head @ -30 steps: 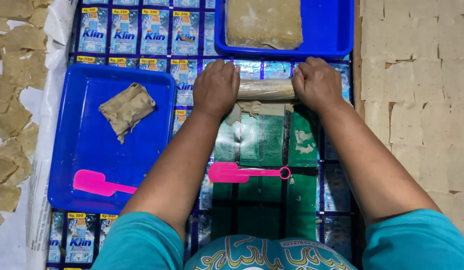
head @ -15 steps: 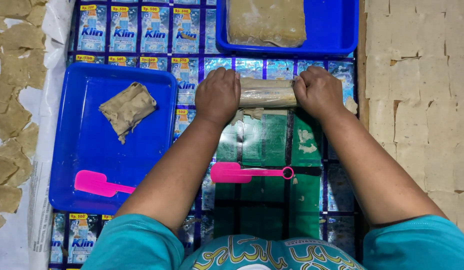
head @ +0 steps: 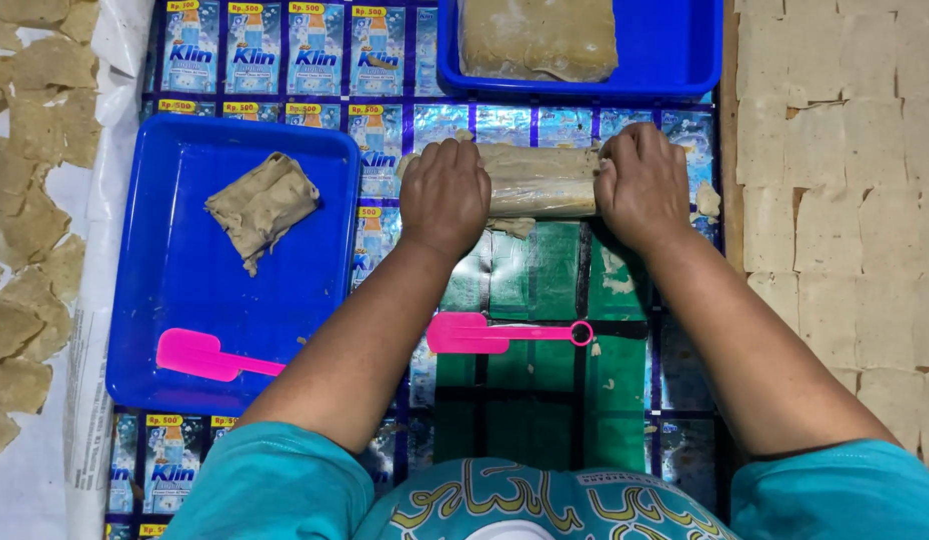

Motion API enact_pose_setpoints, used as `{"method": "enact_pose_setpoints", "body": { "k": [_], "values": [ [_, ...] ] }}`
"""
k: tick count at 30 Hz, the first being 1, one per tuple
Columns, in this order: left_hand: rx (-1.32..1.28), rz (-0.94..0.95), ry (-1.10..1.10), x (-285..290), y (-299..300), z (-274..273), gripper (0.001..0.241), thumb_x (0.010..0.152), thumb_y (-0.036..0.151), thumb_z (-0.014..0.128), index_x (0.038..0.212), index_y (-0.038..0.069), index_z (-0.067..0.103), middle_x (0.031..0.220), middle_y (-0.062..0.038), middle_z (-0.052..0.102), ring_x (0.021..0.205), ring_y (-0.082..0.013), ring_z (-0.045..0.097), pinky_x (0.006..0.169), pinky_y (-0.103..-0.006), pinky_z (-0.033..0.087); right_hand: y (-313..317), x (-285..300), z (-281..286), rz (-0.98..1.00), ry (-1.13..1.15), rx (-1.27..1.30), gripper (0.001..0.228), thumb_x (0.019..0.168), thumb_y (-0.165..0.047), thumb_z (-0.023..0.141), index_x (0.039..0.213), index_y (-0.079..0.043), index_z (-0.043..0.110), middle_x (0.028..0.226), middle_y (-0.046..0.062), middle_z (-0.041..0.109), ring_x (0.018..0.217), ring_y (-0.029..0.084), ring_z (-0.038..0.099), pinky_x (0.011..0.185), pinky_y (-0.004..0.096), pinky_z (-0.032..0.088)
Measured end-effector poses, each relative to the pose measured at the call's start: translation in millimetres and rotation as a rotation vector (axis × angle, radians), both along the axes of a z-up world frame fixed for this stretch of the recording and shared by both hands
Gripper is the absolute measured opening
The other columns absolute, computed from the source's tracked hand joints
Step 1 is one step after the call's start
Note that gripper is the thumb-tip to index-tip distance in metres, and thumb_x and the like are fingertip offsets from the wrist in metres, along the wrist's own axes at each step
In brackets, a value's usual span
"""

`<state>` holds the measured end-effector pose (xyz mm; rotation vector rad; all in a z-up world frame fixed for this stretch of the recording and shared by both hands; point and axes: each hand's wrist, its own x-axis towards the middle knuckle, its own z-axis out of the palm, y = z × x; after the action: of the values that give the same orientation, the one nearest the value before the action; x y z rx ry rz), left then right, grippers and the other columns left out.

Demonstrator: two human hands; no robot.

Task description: Flattening and cutting dough to prepare snacks on a workspace made of packaging.

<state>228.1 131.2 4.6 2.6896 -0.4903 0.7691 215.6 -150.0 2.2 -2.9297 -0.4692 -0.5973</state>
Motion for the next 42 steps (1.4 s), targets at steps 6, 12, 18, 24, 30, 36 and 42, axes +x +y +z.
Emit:
{"method": "enact_pose_setpoints", "body": {
  "k": [6,12,18,24,30,36,42],
  "values": [
    [0.038,0.012,0.267,-21.5,-2.0,17.9,0.041,0.105,0.026,0.038,0.142,0.008,0.045,0.154,-0.023,0.045,0.148,-0.0379,0.036,0.119,-0.0577,0.017,21.0,-24.8,32.0,-0.050,0.242,0.059,0.058,0.106,-0.022,0.032,0.156,0.004,0.047,0.165,0.030,0.030,0.152,0.043,0.031,0.118,0.056,0.026],
    [0.052,0.024,0.298,-48.0,-2.0,19.9,0.048,0.108,0.030,0.035,0.147,0.003,0.047,0.155,-0.025,0.046,0.147,-0.0409,0.039,0.120,-0.0558,0.022,5.1,-32.6,-3.3,0.021,0.082,-0.005,0.056,0.108,-0.028,0.037,0.151,0.004,0.054,0.152,0.028,0.052,0.144,0.040,0.046,0.113,0.053,0.036],
    [0.062,0.059,0.381,-31.4,-1.8,4.0,0.052,0.108,0.033,0.033,0.152,0.007,0.043,0.161,-0.022,0.039,0.150,-0.0407,0.034,0.120,-0.0573,0.023,3.9,-10.6,-5.9,-0.061,0.351,0.037,0.064,0.106,-0.035,0.030,0.164,-0.010,0.034,0.168,0.021,0.029,0.154,0.039,0.027,0.120,0.064,0.015],
    [0.118,0.123,0.372,6.4,-7.1,8.0,0.063,0.097,0.028,0.045,0.159,0.015,0.038,0.166,-0.010,0.033,0.154,-0.0328,0.023,0.119,-0.0644,0.018,30.8,8.9,42.1,-0.230,0.503,0.049,0.071,0.099,-0.028,0.037,0.167,-0.020,0.019,0.171,0.015,-0.003,0.159,0.031,0.003,0.120,0.068,0.006],
    [0.097,0.125,0.428,21.4,-6.7,10.2,0.069,0.096,0.026,0.045,0.161,0.010,0.030,0.169,-0.014,0.022,0.156,-0.0330,0.009,0.121,-0.0656,0.008,31.5,13.5,43.4,-0.213,0.439,0.050,0.070,0.103,-0.030,0.039,0.170,-0.016,0.023,0.171,0.010,-0.009,0.157,0.028,-0.009,0.117,0.072,-0.005],
    [0.093,0.099,0.289,-16.8,-3.2,5.8,0.056,0.100,0.029,0.047,0.151,0.005,0.049,0.161,-0.015,0.041,0.152,-0.0356,0.030,0.122,-0.0581,0.017,23.1,-13.5,16.2,-0.115,0.340,-0.010,0.064,0.104,-0.033,0.037,0.158,0.001,0.043,0.169,0.022,0.020,0.155,0.035,0.019,0.119,0.061,0.016],
    [0.053,0.051,0.261,-54.5,4.8,12.5,0.049,0.102,0.028,0.047,0.143,0.003,0.056,0.158,-0.017,0.045,0.149,-0.0358,0.036,0.119,-0.0513,0.026,27.5,-45.3,22.0,-0.078,0.305,-0.014,0.060,0.108,-0.031,0.037,0.152,0.010,0.044,0.162,0.025,0.038,0.151,0.038,0.031,0.118,0.057,0.022]
  ]
}}
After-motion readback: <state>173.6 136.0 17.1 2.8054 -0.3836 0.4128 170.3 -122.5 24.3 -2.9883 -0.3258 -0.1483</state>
